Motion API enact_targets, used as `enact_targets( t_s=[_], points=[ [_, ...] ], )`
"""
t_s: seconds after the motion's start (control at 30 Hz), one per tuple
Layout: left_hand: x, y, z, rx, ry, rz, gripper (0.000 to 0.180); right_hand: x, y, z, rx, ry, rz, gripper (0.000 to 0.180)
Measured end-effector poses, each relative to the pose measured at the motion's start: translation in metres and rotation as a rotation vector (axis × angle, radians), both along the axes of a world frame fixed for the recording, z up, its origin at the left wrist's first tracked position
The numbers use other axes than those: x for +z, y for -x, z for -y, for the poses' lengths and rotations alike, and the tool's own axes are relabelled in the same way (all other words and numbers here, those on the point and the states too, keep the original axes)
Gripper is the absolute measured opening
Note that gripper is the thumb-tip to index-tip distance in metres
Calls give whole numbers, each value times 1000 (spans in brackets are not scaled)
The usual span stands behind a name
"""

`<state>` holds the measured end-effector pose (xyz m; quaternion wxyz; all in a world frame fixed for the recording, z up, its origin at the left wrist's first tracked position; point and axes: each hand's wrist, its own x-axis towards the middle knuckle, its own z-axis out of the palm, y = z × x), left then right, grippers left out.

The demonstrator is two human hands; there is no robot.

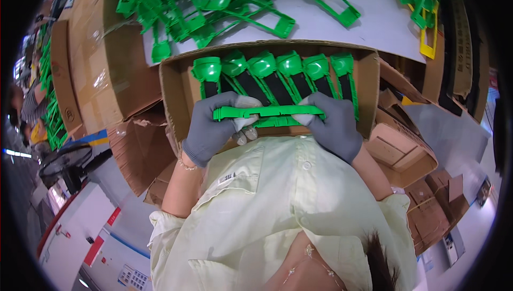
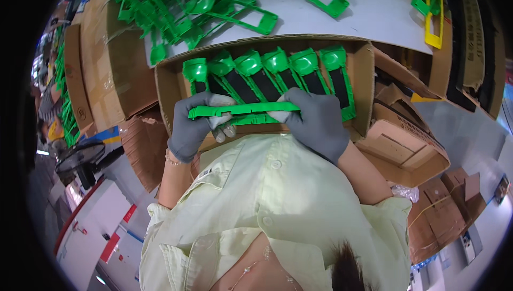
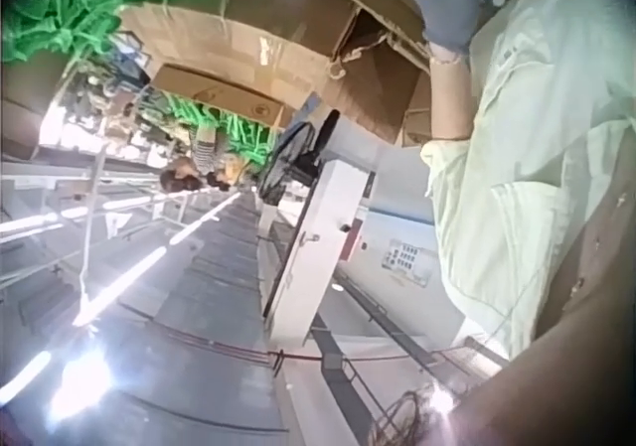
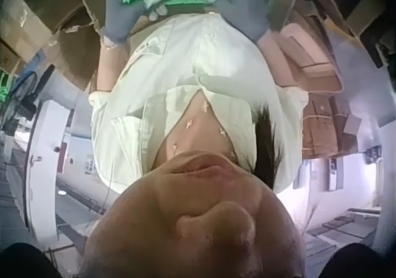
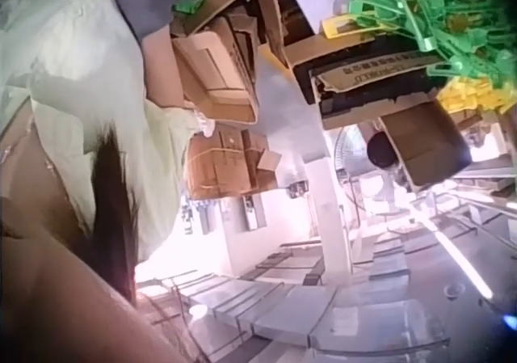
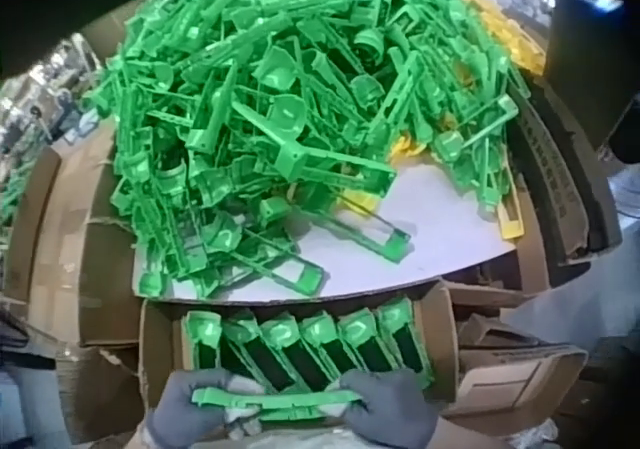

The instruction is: Manually inserting black components into green plastic frames and placing the finished units into a box.

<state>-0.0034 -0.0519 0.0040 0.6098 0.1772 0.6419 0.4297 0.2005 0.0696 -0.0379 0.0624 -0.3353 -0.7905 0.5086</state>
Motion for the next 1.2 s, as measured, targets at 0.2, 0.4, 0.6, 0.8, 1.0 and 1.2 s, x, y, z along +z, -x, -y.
enact_targets(
  t_s=[0.2,0.4,0.6,0.8,1.0,1.2],
  points=[
    [56,82,16,-94,124,-367,15,7,9,-12,-93,-8,-45,37],
    [50,132,-9,-456,518,-599,27,-11,-1,-33,-123,-364,300,39],
    [-27,89,-22,-464,390,-1285,51,-48,-17,-18,-123,-324,504,30],
    [-46,73,3,-269,239,-1264,40,-5,-40,-53,-219,-287,281,31],
    [-71,106,31,-98,107,-1178,25,97,-153,-201,-739,-989,190,25],
    [-22,88,-1,-132,278,-1249,21,98,-208,-338,-335,-1201,513,60]
  ],
)
